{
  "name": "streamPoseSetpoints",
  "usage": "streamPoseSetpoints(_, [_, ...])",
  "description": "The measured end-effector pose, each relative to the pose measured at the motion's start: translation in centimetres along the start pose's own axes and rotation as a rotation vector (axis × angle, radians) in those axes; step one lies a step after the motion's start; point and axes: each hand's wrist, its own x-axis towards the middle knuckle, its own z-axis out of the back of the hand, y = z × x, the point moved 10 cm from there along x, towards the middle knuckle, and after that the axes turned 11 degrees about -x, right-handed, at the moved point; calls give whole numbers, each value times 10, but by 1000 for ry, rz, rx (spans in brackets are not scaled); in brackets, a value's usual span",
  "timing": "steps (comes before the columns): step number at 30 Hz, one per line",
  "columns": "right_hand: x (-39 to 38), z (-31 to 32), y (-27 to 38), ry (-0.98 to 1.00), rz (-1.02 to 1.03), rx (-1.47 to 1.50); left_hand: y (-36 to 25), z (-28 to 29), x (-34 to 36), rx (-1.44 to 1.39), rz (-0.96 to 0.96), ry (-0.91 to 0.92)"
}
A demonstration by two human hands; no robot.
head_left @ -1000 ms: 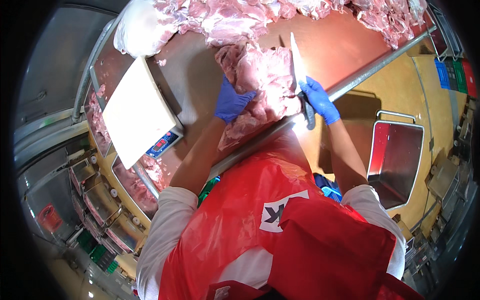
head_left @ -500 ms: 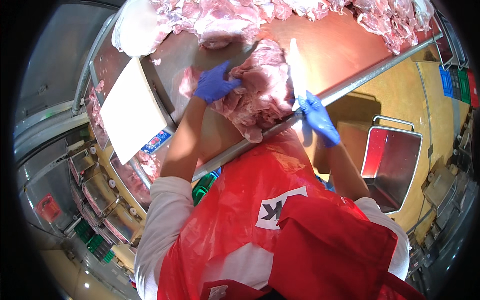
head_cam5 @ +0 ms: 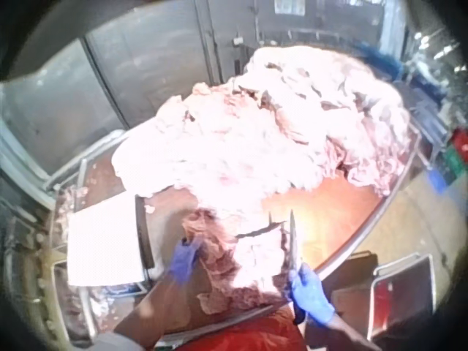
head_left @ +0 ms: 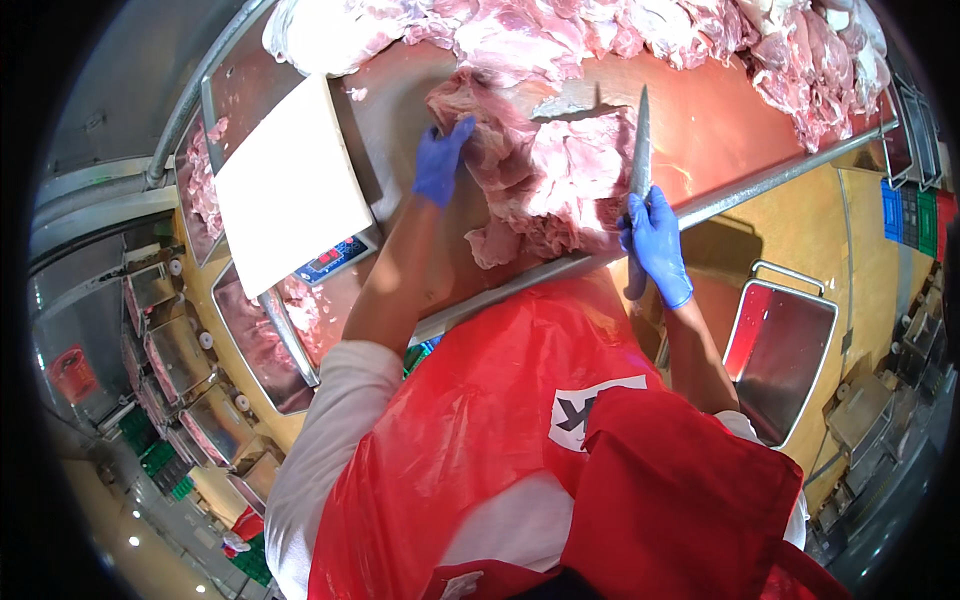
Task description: The person cuts raw meat into smaller pieces using a knife on a cutting board. They repeatedly trim and separate portions, placing the cut pieces into a metal tray. The person also uses a digital scale to weigh portions during the process.
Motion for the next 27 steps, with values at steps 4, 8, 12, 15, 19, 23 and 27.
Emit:
streamPoseSetpoints(4, [6, -31, 34, 104, -32, -13, 4, -18, 67, 115, -62, -80])
streamPoseSetpoints(8, [-3, -83, 61, 235, -41, -55, 4, -21, 129, 1110, -904, 125])
streamPoseSetpoints(12, [-11, -137, 83, 323, 15, -195, 56, 50, 163, 827, -548, 629])
streamPoseSetpoints(15, [18, -127, 64, 182, 30, -173, -38, -52, 67, 712, -775, 534])
streamPoseSetpoints(19, [45, -145, 73, 324, 42, -17, -7, -26, 70, -328, 42, 394])
streamPoseSetpoints(23, [30, -153, 65, 456, 80, -142, -8, -16, 70, -359, -78, 432])
streamPoseSetpoints(27, [12, -162, 27, 442, -16, -247, -15, -15, 51, -430, -151, 382])
